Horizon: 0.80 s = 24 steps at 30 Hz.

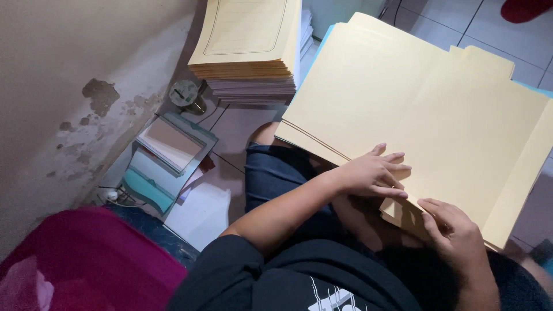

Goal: Manually folding manila folders from flat blanks into their finished form by hand.

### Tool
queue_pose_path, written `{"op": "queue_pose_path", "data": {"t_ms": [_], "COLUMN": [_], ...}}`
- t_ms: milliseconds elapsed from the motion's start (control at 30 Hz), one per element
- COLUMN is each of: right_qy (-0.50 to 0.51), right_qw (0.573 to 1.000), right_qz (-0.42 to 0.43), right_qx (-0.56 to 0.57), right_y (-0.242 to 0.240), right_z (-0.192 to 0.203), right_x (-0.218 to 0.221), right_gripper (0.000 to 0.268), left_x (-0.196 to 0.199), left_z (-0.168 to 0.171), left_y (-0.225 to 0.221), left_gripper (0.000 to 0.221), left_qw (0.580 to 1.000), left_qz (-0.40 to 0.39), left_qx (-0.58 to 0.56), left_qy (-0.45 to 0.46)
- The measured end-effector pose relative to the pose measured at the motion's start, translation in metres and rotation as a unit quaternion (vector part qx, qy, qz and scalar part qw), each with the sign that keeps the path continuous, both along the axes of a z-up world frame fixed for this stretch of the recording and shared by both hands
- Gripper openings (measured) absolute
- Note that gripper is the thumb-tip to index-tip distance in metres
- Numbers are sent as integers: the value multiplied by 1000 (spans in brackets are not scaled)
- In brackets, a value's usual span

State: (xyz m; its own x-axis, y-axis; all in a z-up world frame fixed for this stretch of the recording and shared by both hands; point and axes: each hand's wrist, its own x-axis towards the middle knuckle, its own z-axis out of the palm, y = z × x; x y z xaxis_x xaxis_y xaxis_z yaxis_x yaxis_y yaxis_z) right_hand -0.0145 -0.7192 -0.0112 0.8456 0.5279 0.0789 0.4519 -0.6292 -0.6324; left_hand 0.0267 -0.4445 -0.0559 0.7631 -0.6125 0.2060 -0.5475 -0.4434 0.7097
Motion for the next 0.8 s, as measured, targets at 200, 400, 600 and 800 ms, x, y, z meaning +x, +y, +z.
{"op": "queue_pose_path", "data": {"t_ms": [200,400,600,800], "right_qy": [-42,-124,-53,27], "right_qw": [997,988,969,962], "right_qz": [-16,-94,-238,-267], "right_qx": [-58,26,27,49], "right_y": [11,11,5,14], "right_z": [5,-11,-31,-17], "right_x": [-4,-1,11,17], "right_gripper": [30,24,41,40], "left_x": [12,13,10,4], "left_z": [-41,-60,-51,-45], "left_y": [-14,-22,-20,-28], "left_gripper": [45,27,15,38], "left_qw": [995,981,984,975], "left_qz": [41,100,108,155], "left_qx": [-18,-71,-51,-61], "left_qy": [-91,-153,-134,-147]}}
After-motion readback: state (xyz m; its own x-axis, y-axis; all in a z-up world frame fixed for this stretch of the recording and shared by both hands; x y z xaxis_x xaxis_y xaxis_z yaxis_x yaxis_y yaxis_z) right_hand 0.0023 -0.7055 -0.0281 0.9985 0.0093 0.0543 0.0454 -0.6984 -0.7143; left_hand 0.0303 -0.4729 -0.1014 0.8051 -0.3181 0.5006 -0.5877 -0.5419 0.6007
